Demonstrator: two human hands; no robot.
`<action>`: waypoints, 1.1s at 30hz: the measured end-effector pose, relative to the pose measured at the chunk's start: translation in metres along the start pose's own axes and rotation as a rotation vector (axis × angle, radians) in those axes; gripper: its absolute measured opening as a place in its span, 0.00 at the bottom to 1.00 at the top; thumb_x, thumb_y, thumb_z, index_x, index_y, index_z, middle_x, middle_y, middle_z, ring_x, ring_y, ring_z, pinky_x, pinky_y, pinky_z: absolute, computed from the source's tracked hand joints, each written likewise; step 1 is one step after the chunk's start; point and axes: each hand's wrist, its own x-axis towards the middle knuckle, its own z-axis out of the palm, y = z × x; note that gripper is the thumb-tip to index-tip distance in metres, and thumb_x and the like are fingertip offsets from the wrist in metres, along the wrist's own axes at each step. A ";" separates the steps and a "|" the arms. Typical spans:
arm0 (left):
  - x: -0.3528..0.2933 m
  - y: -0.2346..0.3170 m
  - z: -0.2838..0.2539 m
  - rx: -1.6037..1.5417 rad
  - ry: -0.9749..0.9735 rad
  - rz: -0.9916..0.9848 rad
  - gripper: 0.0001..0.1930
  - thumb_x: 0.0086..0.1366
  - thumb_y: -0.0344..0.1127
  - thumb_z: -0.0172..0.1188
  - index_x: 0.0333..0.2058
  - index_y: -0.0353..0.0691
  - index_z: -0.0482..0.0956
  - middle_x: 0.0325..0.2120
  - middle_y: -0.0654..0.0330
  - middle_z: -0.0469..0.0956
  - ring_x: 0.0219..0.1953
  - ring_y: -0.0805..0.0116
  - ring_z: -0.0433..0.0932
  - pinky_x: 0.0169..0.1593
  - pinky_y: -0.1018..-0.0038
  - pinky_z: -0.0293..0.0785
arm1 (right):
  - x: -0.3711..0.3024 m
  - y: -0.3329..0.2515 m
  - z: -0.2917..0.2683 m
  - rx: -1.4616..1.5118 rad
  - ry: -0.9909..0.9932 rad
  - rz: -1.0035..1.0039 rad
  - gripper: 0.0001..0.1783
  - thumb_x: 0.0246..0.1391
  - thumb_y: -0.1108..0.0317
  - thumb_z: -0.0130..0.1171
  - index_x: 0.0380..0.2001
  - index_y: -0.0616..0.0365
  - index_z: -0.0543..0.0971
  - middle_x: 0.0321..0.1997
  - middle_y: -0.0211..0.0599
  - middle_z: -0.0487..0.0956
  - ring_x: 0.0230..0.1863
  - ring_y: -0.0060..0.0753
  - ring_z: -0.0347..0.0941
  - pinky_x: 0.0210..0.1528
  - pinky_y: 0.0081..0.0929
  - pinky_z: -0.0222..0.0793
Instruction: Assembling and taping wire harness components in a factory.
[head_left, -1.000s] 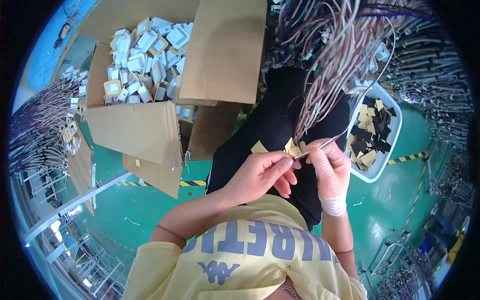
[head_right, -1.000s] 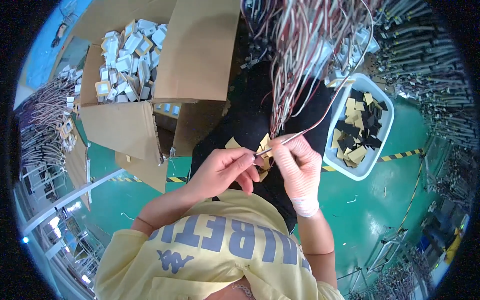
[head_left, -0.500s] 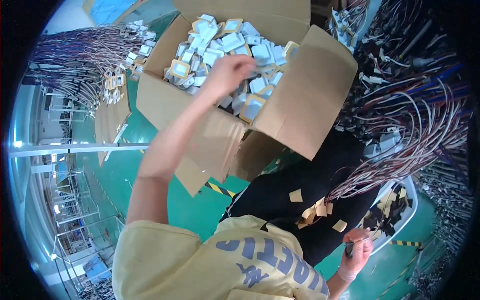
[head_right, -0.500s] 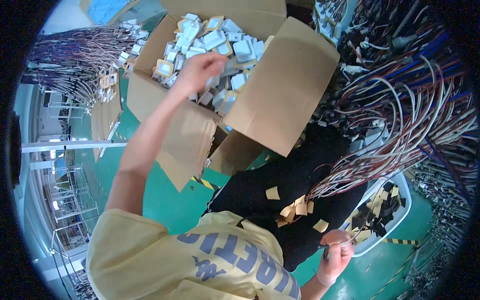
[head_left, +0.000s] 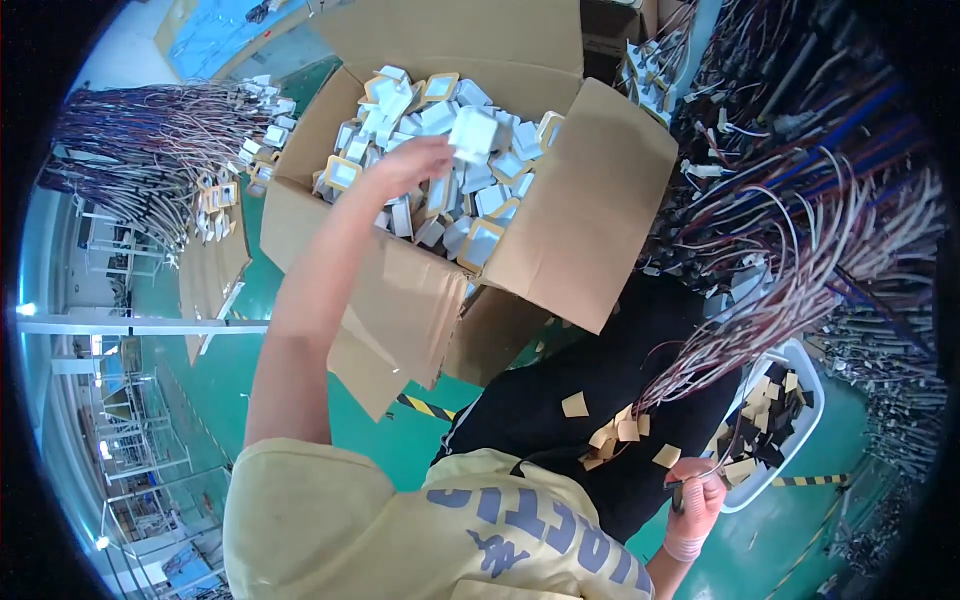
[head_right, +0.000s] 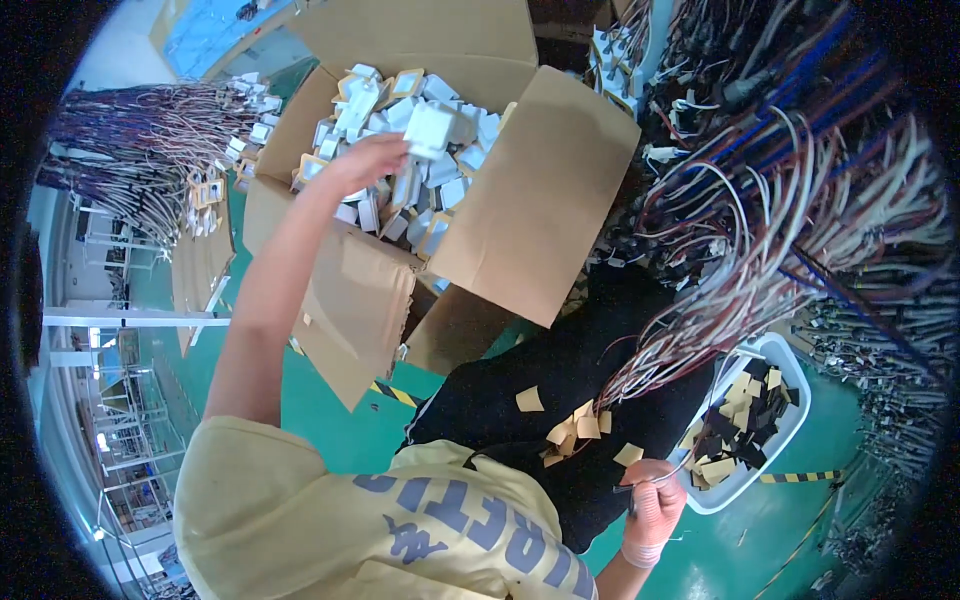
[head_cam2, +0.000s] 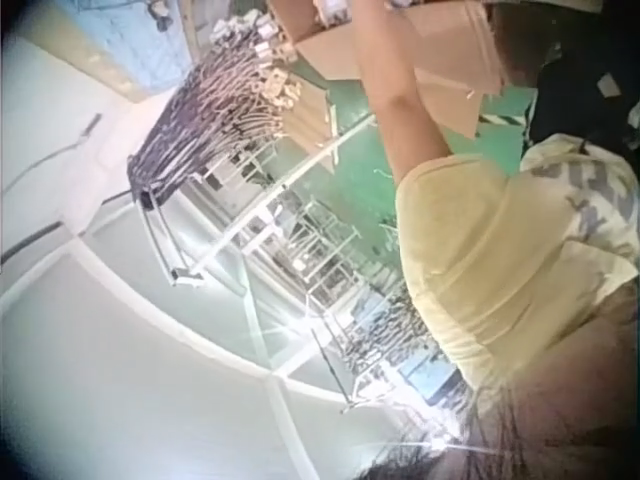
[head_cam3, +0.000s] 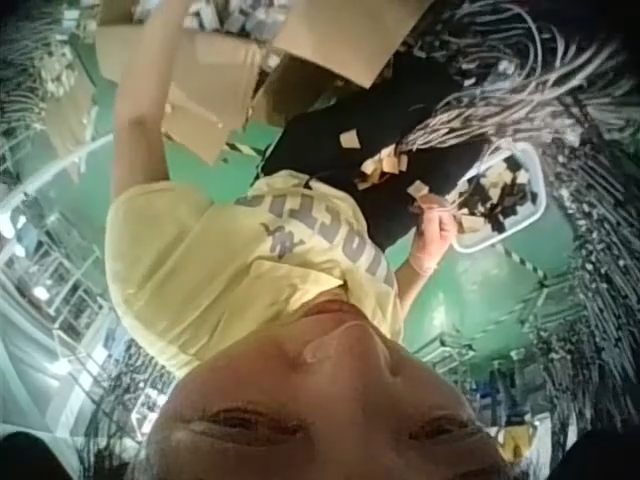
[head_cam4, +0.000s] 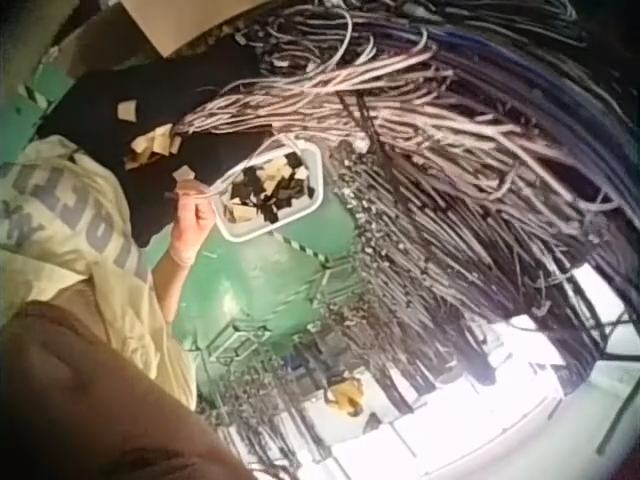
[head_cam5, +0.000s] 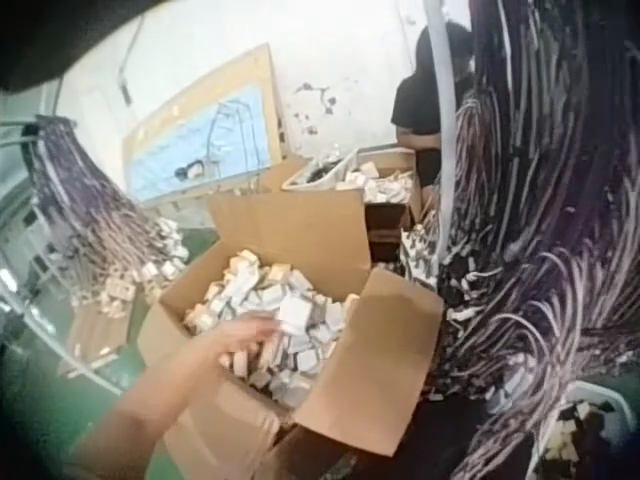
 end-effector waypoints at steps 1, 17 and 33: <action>-0.016 -0.001 -0.010 -0.337 -0.034 -0.136 0.10 0.65 0.38 0.54 0.41 0.41 0.75 0.31 0.64 0.74 0.35 0.71 0.74 0.42 0.72 0.71 | -0.001 -0.001 -0.001 0.074 -0.021 0.034 0.15 0.53 0.60 0.56 0.26 0.63 0.75 0.28 0.38 0.73 0.29 0.29 0.69 0.33 0.25 0.64; -0.235 0.151 0.158 0.452 0.130 1.768 0.08 0.51 0.31 0.63 0.33 0.48 0.78 0.32 0.68 0.69 0.30 0.75 0.70 0.35 0.77 0.70 | -0.012 -0.086 0.001 -0.064 -0.151 -0.170 0.04 0.46 0.76 0.60 0.26 0.66 0.80 0.49 0.48 0.76 0.45 0.33 0.70 0.47 0.29 0.65; -0.288 0.134 0.225 -1.059 -0.856 0.131 0.34 0.62 0.43 0.61 0.62 0.43 0.55 0.52 0.57 0.69 0.53 0.67 0.69 0.54 0.73 0.67 | -0.024 -0.053 0.031 0.020 -0.078 -0.177 0.02 0.47 0.77 0.59 0.24 0.64 0.79 0.32 0.36 0.76 0.36 0.29 0.70 0.39 0.24 0.64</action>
